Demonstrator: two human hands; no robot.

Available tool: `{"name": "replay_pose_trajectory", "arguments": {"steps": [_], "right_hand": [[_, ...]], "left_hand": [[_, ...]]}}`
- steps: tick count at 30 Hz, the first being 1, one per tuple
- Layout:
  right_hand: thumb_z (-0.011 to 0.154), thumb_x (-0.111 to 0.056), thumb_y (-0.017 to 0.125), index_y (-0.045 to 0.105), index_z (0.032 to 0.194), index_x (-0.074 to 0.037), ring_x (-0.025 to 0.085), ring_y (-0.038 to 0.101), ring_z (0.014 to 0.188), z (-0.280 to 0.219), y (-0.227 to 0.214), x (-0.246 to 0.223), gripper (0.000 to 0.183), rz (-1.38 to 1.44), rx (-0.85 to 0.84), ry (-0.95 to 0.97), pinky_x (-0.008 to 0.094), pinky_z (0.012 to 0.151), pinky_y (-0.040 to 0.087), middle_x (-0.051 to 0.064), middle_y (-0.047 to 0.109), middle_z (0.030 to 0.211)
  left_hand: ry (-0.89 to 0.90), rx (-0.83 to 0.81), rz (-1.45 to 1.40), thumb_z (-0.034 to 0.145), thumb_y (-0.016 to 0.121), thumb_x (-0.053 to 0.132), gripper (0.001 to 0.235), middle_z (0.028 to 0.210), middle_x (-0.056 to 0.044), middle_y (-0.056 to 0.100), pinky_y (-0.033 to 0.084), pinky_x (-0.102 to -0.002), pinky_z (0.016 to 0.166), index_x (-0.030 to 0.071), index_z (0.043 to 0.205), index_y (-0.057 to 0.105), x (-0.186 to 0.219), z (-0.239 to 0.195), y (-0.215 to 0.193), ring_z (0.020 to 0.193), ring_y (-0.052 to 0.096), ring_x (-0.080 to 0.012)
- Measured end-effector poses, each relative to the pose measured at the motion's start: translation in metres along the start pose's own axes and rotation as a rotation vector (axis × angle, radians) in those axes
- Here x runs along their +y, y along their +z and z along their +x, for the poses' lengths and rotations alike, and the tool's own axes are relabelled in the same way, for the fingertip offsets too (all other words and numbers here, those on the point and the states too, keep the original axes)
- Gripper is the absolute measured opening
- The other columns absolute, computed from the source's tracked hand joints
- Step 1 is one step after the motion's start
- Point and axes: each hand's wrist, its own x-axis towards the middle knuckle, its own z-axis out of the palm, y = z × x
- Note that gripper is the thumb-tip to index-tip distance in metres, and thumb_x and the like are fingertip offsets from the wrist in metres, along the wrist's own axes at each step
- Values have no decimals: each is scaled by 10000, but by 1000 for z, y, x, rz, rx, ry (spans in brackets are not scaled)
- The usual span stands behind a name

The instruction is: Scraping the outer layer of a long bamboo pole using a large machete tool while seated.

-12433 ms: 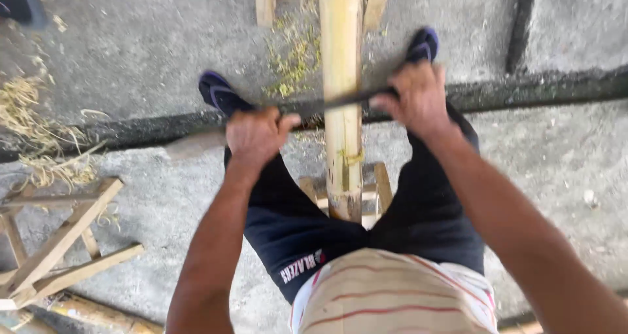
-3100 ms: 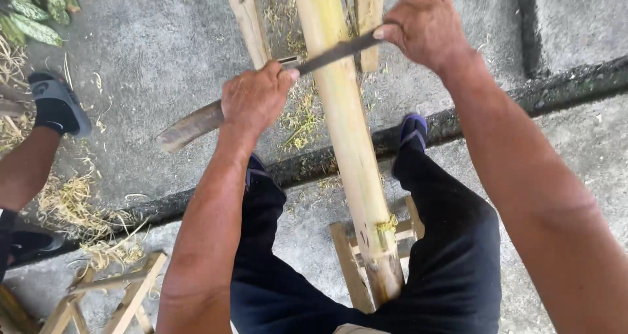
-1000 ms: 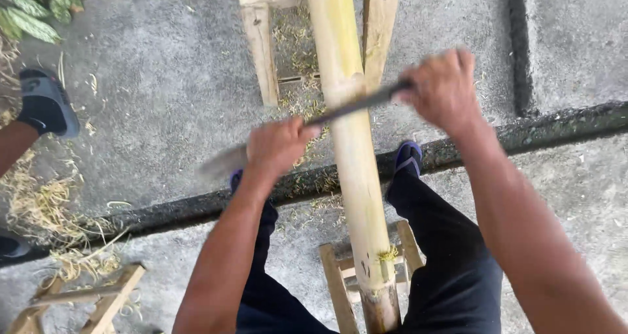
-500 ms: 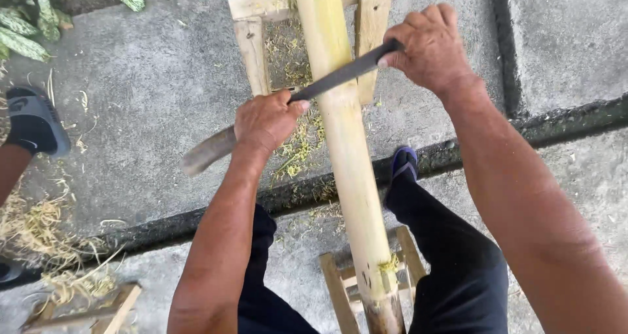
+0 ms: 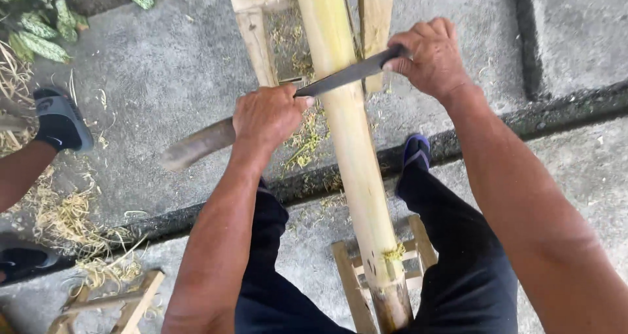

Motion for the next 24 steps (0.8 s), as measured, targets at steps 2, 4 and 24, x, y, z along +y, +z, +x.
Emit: {"name": "replay_pose_trajectory", "arguments": {"steps": [2, 4, 24], "right_hand": [[934, -565, 634, 756, 1178, -337, 220, 561, 1067, -25, -12, -7, 356, -63, -6, -4, 442, 1037, 365, -5, 703, 1039], [901, -548, 662, 756, 1156, -341, 210, 565, 1061, -63, -14, -10, 342, -129, -16, -34, 418, 1047, 369, -11, 699, 1042], [1036, -312, 727, 492, 1541, -60, 380, 380, 1494, 38, -75, -95, 612, -3, 502, -149, 496, 1311, 172, 183, 472, 1547]], "left_hand": [[-8, -41, -9, 1024, 408, 583, 543, 765, -116, 693, 529, -529, 785, 110, 1041, 676, -2, -8, 28, 776, 704, -303], [-39, -76, -32, 1023, 372, 597, 562, 765, -106, 685, 523, -538, 767, 116, 1047, 662, 3, -31, 53, 764, 693, -303], [-88, 620, -1066, 1011, 529, 594, 473, 610, 90, 462, 381, -328, 462, 159, 889, 668, -41, 77, 167, 519, 441, -81]]}}
